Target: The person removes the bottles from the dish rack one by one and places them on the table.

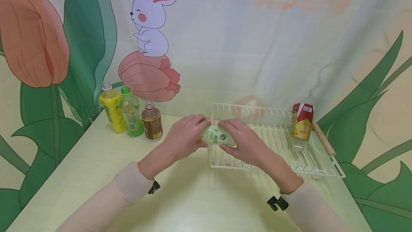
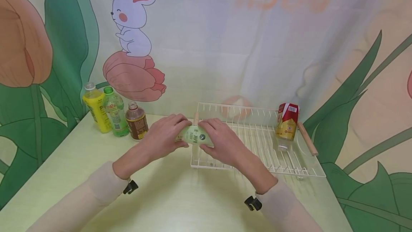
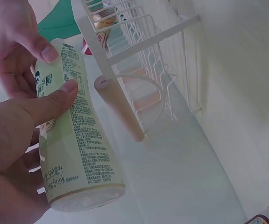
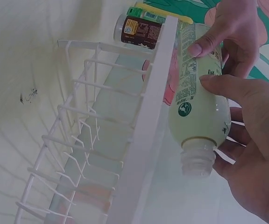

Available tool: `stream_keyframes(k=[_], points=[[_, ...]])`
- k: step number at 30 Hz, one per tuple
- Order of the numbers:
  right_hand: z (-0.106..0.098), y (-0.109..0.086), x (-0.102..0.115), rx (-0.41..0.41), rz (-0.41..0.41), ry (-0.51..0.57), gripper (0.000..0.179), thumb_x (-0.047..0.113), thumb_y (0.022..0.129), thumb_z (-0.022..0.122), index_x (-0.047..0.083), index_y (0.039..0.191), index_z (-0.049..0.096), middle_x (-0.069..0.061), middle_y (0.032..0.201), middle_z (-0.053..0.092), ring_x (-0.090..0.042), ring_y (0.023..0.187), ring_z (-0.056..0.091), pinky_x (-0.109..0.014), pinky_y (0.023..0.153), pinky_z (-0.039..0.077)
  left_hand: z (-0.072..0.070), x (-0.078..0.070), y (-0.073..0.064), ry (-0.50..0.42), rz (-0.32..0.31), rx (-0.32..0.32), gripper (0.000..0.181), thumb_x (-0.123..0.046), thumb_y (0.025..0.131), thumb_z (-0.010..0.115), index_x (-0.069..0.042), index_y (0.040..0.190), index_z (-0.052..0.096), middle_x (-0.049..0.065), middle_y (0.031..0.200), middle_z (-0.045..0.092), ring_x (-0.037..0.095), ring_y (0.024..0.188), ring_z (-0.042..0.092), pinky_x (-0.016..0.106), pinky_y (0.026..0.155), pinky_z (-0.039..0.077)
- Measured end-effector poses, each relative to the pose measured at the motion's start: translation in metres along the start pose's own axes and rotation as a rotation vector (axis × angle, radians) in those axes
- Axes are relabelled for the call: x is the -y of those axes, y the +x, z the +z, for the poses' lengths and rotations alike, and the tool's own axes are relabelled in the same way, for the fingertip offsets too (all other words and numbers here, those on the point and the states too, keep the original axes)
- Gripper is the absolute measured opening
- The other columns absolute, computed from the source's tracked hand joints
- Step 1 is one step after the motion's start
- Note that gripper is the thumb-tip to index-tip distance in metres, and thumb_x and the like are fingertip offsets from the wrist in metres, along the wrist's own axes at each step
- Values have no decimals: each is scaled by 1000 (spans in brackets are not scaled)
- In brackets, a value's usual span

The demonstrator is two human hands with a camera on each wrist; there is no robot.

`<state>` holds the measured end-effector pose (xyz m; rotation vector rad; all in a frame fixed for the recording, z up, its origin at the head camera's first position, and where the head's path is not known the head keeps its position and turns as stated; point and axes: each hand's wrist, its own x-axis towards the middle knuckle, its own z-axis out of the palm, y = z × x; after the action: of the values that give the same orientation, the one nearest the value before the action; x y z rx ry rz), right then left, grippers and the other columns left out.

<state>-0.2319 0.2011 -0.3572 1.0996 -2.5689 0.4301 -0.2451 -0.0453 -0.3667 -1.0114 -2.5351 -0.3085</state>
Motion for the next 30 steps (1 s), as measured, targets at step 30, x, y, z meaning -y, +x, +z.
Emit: stream_keyframes(k=[30], points=[[-62, -42, -52, -117, 277, 59, 67, 17, 91, 85, 1, 148, 54, -20, 146, 58, -41, 138, 50, -65, 109, 46, 13, 48, -27, -409, -355, -192, 67, -22, 86, 92, -6, 142, 59, 11, 127, 51, 29, 115, 58, 43, 96, 60]])
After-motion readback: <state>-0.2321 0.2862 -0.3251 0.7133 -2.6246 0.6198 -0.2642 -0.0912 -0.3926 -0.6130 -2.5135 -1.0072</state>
